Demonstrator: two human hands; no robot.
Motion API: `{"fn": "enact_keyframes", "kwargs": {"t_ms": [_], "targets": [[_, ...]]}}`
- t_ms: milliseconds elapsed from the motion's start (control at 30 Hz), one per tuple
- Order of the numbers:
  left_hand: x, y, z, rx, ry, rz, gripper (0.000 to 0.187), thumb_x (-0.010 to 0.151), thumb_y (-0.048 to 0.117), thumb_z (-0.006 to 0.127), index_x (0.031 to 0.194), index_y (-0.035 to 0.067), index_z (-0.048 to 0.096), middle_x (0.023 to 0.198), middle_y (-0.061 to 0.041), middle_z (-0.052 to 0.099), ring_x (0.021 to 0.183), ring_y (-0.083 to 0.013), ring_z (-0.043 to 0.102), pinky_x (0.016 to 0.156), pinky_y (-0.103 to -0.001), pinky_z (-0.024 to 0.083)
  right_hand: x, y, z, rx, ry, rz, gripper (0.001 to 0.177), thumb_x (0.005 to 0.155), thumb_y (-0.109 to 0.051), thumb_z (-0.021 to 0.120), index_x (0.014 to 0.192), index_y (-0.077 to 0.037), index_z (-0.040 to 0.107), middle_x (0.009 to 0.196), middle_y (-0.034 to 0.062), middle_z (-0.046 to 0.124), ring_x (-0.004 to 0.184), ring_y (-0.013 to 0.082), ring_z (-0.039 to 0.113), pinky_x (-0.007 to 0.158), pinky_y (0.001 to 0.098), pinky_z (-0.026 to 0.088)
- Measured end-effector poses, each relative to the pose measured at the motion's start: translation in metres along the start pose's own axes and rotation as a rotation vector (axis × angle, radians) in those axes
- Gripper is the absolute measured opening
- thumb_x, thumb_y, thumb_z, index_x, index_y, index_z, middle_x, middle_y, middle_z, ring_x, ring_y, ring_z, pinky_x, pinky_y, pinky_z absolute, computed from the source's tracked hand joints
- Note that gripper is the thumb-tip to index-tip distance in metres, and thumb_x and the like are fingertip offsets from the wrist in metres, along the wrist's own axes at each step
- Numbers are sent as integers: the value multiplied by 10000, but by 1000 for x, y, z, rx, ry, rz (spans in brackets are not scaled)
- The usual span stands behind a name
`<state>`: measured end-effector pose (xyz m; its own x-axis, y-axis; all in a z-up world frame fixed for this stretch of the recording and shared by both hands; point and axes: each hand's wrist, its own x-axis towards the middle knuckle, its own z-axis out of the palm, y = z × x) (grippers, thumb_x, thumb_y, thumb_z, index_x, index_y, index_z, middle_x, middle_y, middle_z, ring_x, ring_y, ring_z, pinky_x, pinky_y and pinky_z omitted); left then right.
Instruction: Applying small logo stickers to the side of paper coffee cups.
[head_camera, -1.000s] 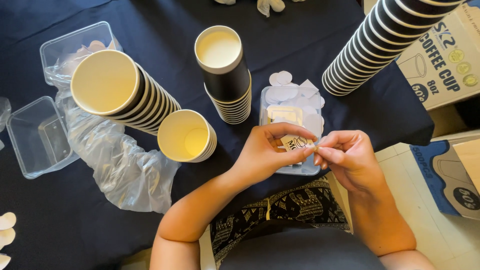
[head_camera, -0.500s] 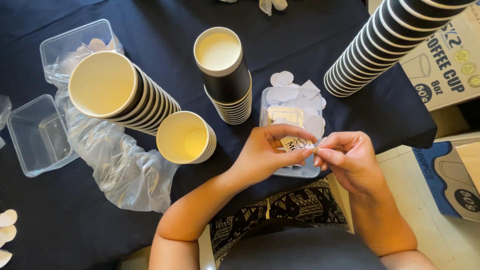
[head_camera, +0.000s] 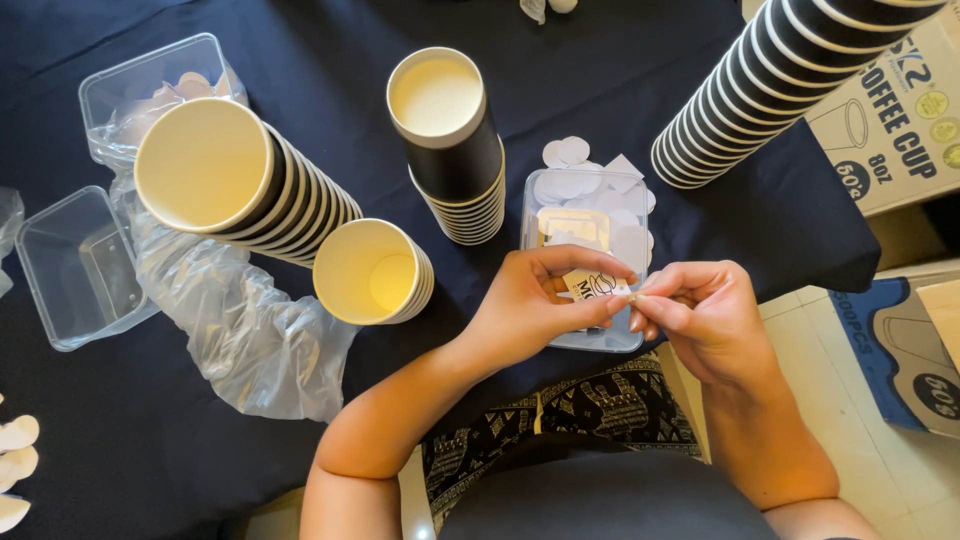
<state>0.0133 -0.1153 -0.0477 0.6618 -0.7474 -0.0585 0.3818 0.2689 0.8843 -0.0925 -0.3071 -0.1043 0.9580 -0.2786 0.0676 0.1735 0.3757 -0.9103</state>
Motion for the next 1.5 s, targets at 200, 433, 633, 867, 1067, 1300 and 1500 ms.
{"fn": "enact_keyframes", "kwargs": {"t_ms": [200,433,633,867,1067,1300,1500], "targets": [[-1,0,-1,48,-17,25,356,818,30,841,1146,-52,728,981,-168,715,841,-156,719,710,-277,672,-1,0,4,-20,18,-19,126,805,89,744,753,151,646,591,256,632,524,206,632,457,271,558],[-1,-16,2,652,122,372,307,902,211,806,1147,159,629,1303,-106,666,1041,-297,713,777,-316,627,-2,-12,14,-187,82,-142,131,829,85,744,821,130,621,648,231,627,546,202,652,527,276,581],[-9,-12,4,1064,-1,679,264,1022,326,627,1149,96,614,1397,-153,538,1256,-354,560,1121,-466,479,-12,-25,32,-400,162,-3,116,865,-67,772,898,6,689,853,89,672,726,118,635,677,194,543],[-7,-9,6,1171,-13,852,169,1087,162,520,1045,21,602,1253,-158,620,1123,-403,545,1042,-482,490,-12,-29,31,-397,136,34,79,889,-25,723,920,42,694,844,151,721,679,165,662,656,217,557],[-6,5,5,1159,19,890,138,1068,82,519,1012,-17,597,1148,-164,650,1031,-395,565,968,-474,505,-10,-27,19,-397,173,10,70,890,-3,713,947,16,679,752,116,680,665,135,668,670,200,567],[-8,31,-1,1201,103,885,173,1067,43,419,965,-41,530,955,-206,635,845,-387,562,831,-485,485,11,-36,-27,-484,404,-84,132,969,-119,664,1052,-20,685,856,76,671,740,119,640,733,198,562],[-5,15,-13,1297,201,758,190,1044,95,538,868,26,517,640,-109,520,579,-286,484,559,-417,369,36,-21,-50,-984,412,11,118,999,-119,817,1026,-30,746,846,72,718,741,98,646,740,225,520]]}}
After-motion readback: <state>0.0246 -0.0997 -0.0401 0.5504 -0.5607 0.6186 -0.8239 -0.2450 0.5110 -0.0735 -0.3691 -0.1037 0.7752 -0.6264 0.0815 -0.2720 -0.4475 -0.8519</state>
